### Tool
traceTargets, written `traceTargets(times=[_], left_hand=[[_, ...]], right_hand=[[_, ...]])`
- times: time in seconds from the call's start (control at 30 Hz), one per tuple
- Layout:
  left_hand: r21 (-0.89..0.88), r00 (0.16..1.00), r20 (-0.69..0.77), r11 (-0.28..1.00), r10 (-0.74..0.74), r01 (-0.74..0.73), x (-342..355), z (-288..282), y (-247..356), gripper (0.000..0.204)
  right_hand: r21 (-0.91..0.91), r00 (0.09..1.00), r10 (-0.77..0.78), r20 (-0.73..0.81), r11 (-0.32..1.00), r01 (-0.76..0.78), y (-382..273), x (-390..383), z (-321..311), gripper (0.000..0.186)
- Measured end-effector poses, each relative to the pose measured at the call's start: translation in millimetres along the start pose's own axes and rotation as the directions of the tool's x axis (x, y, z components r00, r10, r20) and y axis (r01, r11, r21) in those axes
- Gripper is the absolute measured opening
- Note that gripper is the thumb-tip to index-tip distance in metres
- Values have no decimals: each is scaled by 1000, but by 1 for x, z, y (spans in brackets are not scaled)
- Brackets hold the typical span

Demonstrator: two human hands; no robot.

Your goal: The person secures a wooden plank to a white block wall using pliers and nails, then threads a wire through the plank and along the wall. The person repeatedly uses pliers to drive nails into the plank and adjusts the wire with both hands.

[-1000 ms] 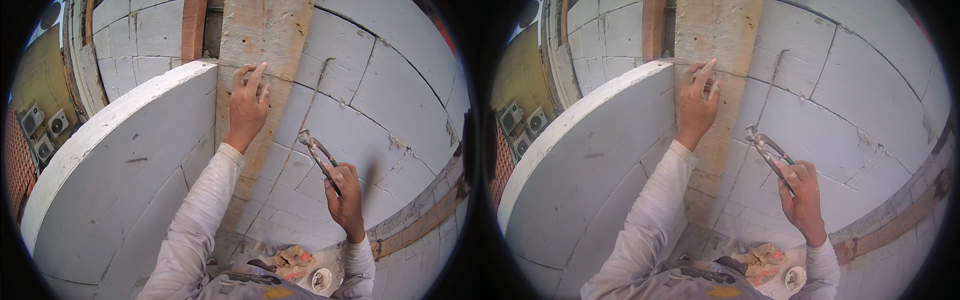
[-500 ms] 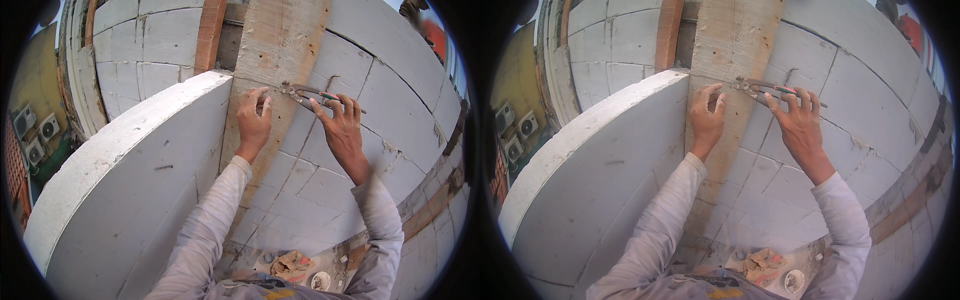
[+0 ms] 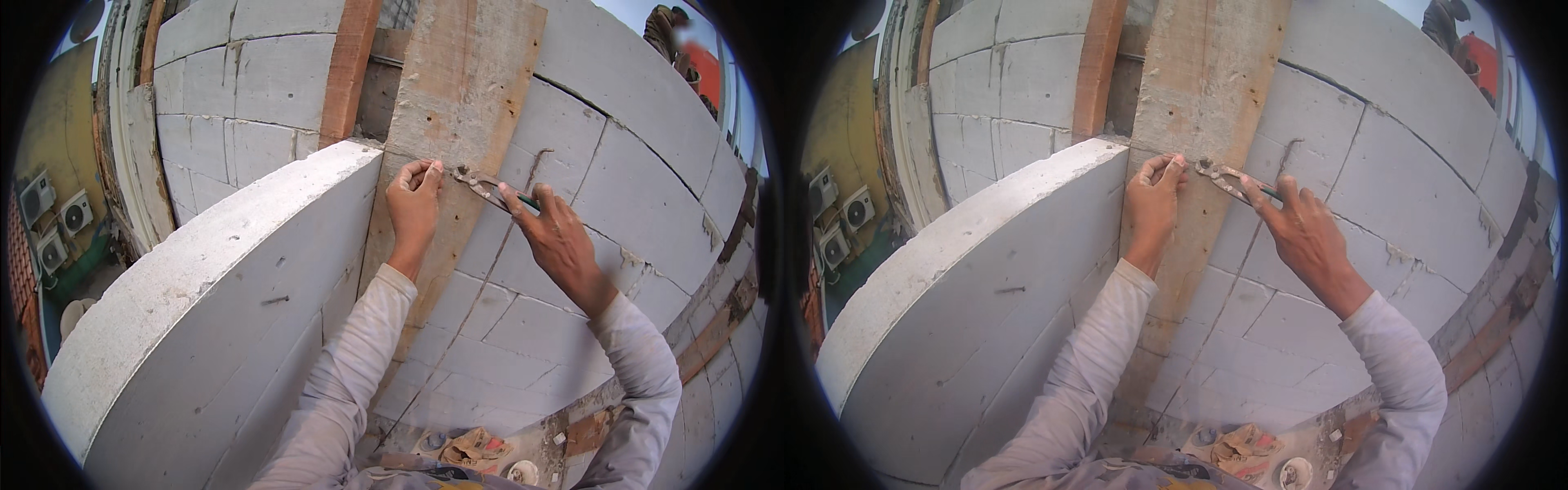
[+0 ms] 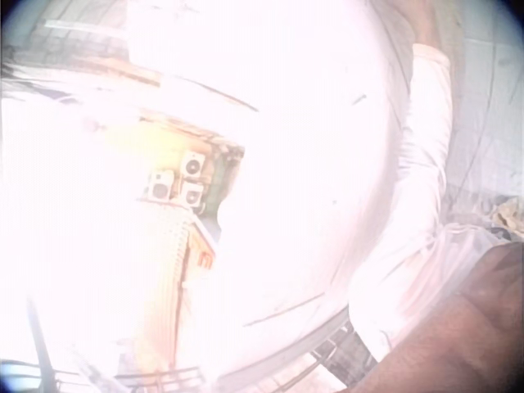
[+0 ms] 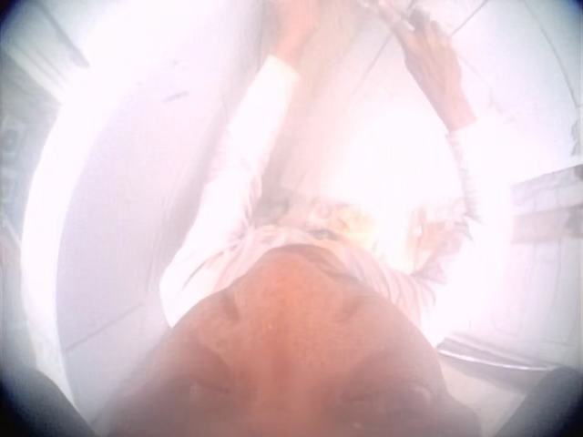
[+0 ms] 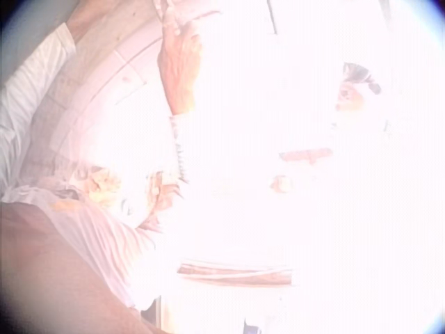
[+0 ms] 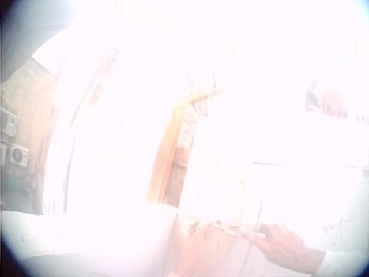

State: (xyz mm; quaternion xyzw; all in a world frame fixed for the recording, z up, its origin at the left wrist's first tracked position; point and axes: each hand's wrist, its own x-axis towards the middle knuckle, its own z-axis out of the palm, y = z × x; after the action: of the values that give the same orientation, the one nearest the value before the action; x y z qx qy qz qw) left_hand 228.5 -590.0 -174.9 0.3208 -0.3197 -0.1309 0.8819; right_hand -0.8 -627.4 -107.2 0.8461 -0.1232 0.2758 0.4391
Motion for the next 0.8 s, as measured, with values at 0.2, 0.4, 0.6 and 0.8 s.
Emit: traceTargets(times=[0.2, 0.4, 0.6, 0.8], left_hand=[[-84, 999, 18, 995, -49, 50, -2, 0, 0, 31], [-121, 994, 43, 987, -101, 106, -3, 9, 7, 33], [-109, 992, 61, 988, -107, 113, -1, 13, 6, 31], [-119, 991, 56, 985, -120, 126, 4, 10, 3, 28]], right_hand=[[127, 949, 185, 255, 967, -223, 1, 8, 7, 36], [368, 924, 207, 321, 872, -323, 8, 15, 13, 36], [519, 925, 207, 317, 779, -352, 8, 12, 16, 36], [536, 875, 240, 420, 712, -453, -2, 18, 6, 37]])
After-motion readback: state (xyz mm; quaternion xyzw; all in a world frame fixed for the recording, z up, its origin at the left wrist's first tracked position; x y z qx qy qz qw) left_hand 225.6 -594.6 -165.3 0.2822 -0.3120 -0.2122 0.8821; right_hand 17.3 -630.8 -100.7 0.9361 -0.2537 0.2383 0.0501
